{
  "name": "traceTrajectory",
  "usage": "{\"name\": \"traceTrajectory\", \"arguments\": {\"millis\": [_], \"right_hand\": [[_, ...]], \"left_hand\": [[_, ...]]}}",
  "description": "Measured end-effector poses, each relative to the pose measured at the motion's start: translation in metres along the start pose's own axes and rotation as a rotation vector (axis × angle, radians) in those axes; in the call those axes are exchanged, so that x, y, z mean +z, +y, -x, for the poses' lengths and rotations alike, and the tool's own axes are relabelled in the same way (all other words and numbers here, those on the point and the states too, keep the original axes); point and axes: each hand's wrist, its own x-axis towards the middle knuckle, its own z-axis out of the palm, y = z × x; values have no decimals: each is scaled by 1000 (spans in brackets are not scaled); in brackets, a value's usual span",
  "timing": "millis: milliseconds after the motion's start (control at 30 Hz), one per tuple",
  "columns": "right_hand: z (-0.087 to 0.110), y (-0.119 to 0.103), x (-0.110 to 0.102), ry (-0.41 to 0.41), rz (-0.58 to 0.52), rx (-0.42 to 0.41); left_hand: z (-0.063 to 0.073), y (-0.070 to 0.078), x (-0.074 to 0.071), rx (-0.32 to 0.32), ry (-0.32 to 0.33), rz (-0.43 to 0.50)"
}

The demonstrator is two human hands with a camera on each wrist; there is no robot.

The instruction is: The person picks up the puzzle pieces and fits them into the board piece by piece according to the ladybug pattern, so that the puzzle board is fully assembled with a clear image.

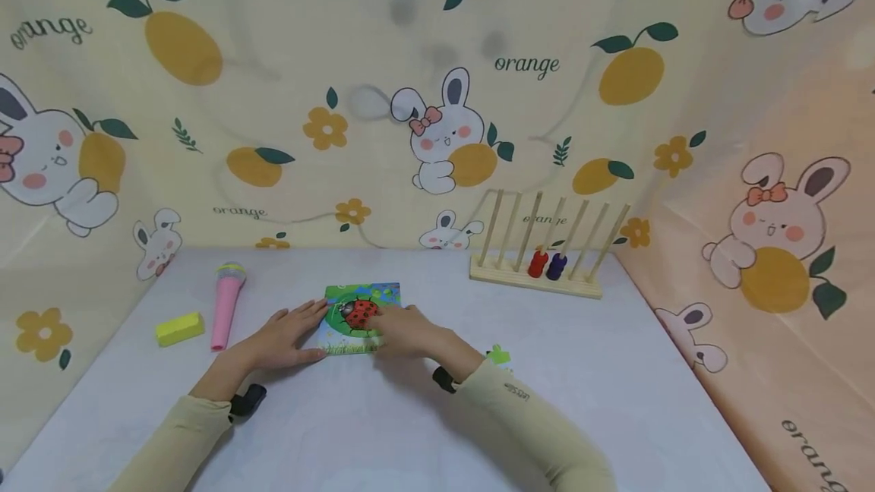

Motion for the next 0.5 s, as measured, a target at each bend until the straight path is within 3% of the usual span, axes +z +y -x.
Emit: {"name": "traceTrajectory", "arguments": {"millis": [267, 500], "right_hand": [[68, 43, -2, 36, -65, 119], [98, 60, 3, 113, -192, 116]], "left_hand": [[2, 0, -1, 29, 11, 3], [4, -6, 1, 28, 13, -11]]}}
